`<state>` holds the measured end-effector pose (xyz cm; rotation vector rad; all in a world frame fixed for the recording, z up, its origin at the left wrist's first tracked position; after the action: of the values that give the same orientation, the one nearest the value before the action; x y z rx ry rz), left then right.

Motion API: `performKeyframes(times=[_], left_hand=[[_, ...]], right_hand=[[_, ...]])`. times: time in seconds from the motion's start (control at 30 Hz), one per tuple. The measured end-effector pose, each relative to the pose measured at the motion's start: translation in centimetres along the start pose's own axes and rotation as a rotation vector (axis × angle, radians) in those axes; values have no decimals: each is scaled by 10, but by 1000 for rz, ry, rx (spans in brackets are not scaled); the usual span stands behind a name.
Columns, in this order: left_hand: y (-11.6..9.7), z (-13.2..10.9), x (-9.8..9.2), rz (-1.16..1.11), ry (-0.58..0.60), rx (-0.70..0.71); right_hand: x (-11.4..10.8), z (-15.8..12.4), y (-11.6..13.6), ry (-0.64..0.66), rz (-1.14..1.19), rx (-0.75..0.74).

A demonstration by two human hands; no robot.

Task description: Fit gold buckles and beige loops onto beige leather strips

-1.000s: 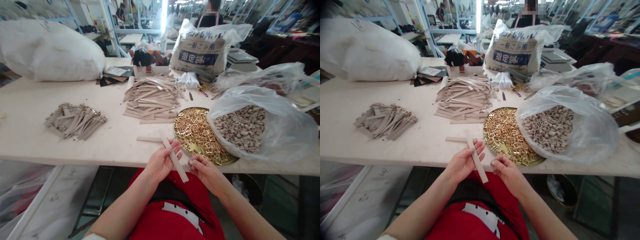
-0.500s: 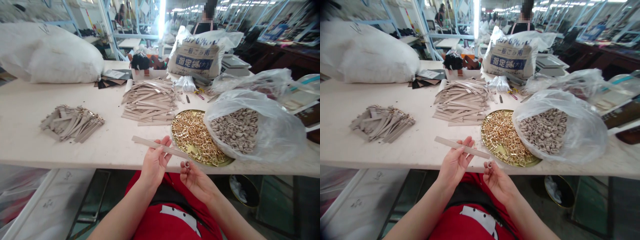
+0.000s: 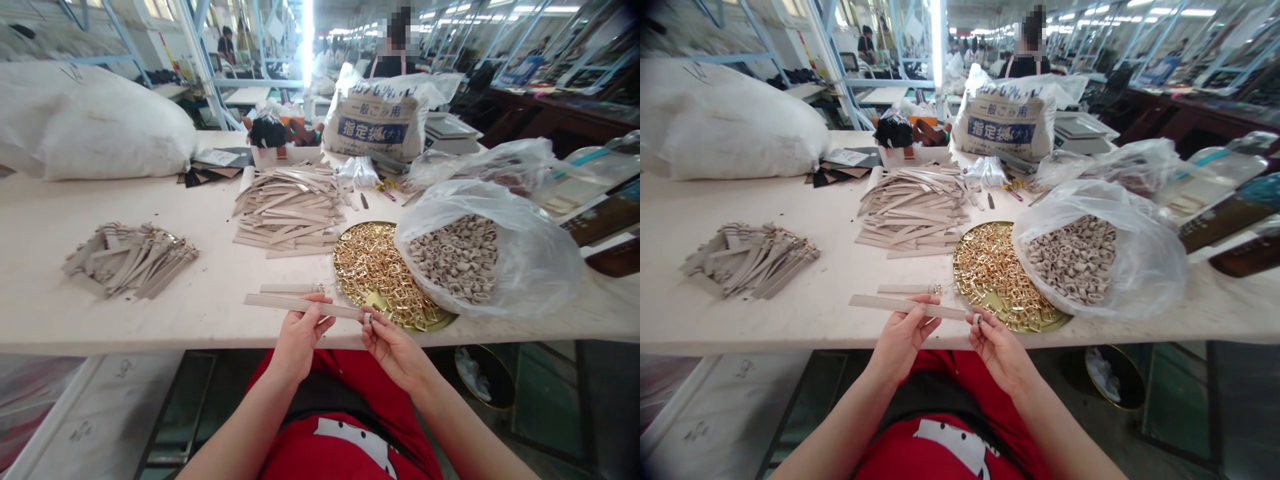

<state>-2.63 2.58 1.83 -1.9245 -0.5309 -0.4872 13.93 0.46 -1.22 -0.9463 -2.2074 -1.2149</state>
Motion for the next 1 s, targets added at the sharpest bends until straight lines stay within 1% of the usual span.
performKeyframes(times=[0.2, 0.33, 0.47, 0.53, 0.6, 0.7, 0.8, 0.87, 0.93, 1.0], left_hand=[[6, 4, 5, -44, -19, 24], [13, 5, 5, 9, -36, 16], [17, 7, 3, 68, -68, 57], [18, 7, 2, 151, -56, 61], [18, 8, 0, 285, -38, 73], [15, 7, -4, 490, 5, 139], [10, 5, -8, 630, 60, 201], [8, 3, -7, 684, 77, 213], [9, 2, -3, 655, 72, 209], [14, 1, 3, 560, 48, 212]], right_hand=[[6, 4, -2, 74, -45, 10], [12, 4, -3, 98, -69, -7], [17, 2, 0, 163, -147, -29], [16, 2, 0, 155, -215, -64], [12, 3, 1, 129, -321, -127], [5, 6, 4, 131, -486, -204], [3, 6, 9, 189, -629, -186], [6, 5, 11, 230, -684, -153], [11, 5, 12, 245, -621, -131], [16, 6, 9, 216, -449, -122]])
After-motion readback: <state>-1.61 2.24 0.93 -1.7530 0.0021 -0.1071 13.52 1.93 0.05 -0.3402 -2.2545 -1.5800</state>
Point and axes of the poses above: each hand's wrist, its own z-axis towards the middle knuckle, its own x-axis out of the palm, y = z × x, the point moved 1 cm from there along z, towards the middle knuckle, and after that the axes turned 2 degrees about -x, right-handed, at the moved point
